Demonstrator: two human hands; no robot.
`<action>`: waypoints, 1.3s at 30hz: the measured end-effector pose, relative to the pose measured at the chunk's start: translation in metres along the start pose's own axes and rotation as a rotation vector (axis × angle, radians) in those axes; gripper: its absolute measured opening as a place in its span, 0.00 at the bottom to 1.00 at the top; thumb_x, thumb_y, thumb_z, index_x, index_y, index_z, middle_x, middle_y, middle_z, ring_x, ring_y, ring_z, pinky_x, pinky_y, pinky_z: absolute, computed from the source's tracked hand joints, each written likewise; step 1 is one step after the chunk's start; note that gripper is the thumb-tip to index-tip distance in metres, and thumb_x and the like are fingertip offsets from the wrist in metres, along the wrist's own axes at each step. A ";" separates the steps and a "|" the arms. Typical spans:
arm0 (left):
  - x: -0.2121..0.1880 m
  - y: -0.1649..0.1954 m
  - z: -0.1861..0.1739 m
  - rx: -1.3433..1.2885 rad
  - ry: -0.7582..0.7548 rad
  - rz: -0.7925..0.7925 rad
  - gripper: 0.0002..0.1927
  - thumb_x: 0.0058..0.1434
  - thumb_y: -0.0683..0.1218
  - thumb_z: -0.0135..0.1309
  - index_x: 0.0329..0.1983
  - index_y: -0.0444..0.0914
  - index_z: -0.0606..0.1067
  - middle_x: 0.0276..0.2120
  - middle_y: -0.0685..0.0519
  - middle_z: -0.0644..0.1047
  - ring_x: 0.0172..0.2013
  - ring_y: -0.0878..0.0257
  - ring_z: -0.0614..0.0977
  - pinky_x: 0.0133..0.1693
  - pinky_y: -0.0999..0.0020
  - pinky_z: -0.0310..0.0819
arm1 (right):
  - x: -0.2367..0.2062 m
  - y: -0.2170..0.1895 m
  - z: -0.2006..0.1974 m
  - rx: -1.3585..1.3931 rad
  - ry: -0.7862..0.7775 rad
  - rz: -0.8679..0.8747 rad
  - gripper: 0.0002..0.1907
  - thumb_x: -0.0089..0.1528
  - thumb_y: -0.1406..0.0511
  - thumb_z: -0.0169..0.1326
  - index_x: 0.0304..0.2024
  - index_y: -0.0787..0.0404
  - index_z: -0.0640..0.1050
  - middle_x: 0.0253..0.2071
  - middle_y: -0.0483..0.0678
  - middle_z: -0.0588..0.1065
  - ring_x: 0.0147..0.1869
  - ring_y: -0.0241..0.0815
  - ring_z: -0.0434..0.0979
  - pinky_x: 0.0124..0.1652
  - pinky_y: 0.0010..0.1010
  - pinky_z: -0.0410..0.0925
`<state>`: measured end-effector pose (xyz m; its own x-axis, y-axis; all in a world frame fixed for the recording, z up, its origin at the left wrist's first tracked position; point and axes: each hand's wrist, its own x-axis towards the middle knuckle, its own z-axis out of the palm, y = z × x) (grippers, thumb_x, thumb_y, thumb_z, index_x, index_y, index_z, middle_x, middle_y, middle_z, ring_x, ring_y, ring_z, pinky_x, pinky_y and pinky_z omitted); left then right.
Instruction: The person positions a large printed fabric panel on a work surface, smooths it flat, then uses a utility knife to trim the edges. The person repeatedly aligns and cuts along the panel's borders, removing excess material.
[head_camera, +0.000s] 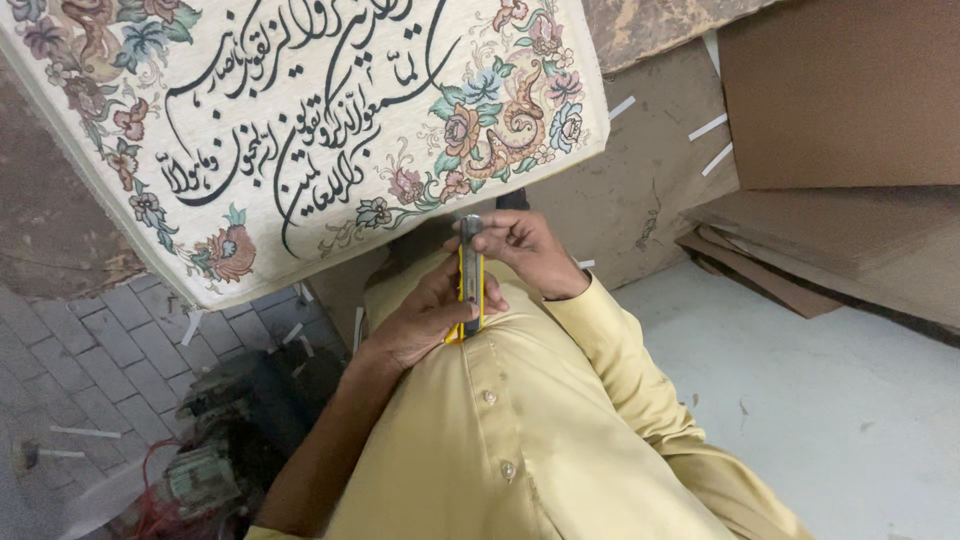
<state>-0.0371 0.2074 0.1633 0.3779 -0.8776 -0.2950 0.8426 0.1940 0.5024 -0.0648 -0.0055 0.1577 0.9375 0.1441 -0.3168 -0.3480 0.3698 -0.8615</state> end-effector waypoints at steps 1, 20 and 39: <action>0.002 0.001 0.000 0.006 -0.007 0.003 0.27 0.66 0.45 0.60 0.65 0.37 0.64 0.48 0.51 0.76 0.54 0.59 0.78 0.62 0.58 0.73 | 0.001 -0.001 0.001 -0.005 0.003 -0.026 0.13 0.73 0.71 0.49 0.58 0.72 0.76 0.52 0.56 0.81 0.53 0.38 0.81 0.55 0.32 0.75; 0.015 0.023 0.022 0.173 0.159 0.006 0.21 0.69 0.41 0.49 0.64 0.36 0.64 0.42 0.52 0.74 0.36 0.69 0.77 0.36 0.70 0.79 | 0.025 -0.046 0.011 -0.156 0.370 -0.167 0.10 0.70 0.71 0.54 0.51 0.73 0.79 0.43 0.54 0.83 0.45 0.38 0.82 0.47 0.30 0.77; 0.041 0.046 0.000 0.687 0.402 0.256 0.08 0.73 0.41 0.50 0.41 0.30 0.76 0.28 0.50 0.80 0.26 0.69 0.81 0.30 0.74 0.79 | 0.029 -0.079 -0.025 -0.045 0.546 -0.458 0.09 0.72 0.64 0.51 0.52 0.60 0.76 0.32 0.41 0.71 0.25 0.29 0.71 0.25 0.22 0.67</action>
<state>0.0170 0.1806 0.1739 0.7435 -0.5942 -0.3067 0.3401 -0.0589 0.9385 -0.0103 -0.0534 0.2064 0.8631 -0.5011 -0.0627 0.0711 0.2434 -0.9673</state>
